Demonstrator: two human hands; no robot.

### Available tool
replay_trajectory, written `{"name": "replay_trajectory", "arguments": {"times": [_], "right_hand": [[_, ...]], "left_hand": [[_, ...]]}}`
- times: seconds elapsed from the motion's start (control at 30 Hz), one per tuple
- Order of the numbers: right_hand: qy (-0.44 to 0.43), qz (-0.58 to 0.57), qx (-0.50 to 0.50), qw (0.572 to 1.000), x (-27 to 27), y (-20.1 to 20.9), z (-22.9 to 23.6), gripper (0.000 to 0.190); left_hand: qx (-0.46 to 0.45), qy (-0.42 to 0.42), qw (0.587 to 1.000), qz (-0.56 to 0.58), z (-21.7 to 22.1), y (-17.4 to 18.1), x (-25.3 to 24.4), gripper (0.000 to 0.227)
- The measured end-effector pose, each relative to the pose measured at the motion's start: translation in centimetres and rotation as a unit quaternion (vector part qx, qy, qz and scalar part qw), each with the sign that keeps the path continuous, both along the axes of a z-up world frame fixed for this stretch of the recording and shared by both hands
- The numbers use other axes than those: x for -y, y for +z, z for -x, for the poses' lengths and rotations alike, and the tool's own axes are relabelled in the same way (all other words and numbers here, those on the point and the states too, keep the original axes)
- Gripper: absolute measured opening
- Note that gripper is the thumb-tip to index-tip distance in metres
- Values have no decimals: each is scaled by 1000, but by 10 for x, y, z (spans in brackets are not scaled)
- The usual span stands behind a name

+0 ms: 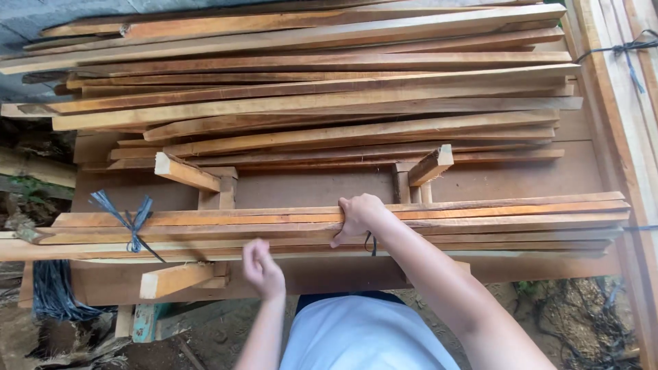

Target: Bundling long wooden planks together using wire ties and pliers.

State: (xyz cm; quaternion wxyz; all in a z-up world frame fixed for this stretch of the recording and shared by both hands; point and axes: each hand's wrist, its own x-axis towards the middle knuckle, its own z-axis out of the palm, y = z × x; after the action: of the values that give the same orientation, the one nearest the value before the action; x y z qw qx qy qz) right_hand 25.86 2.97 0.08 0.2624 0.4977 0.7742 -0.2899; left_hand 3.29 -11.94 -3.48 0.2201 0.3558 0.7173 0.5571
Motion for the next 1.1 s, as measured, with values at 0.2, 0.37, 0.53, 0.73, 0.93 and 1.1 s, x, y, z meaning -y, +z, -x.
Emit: {"name": "replay_trajectory", "arguments": {"times": [0.2, 0.37, 0.53, 0.73, 0.93, 1.1], "right_hand": [[14, -45, -97, 994, 3, 13, -2, 86], [22, -64, -112, 991, 1, 21, 0, 87], [23, -21, -78, 996, 11, -10, -6, 87], [53, -112, -74, 990, 23, 25, -6, 67], [68, -197, -72, 975, 11, 64, -4, 66], [47, -195, -89, 976, 21, 54, -7, 63]], "left_hand": [[604, 215, 741, 198, -5, -31, 34, 104], [655, 260, 695, 144, -28, -5, -38, 99], [640, 310, 688, 142, -62, 65, -90, 90], [643, 298, 688, 158, -80, 123, -92, 91], [656, 256, 691, 167, -98, 148, -103, 93], [661, 232, 693, 170, -88, 145, -99, 94]]}}
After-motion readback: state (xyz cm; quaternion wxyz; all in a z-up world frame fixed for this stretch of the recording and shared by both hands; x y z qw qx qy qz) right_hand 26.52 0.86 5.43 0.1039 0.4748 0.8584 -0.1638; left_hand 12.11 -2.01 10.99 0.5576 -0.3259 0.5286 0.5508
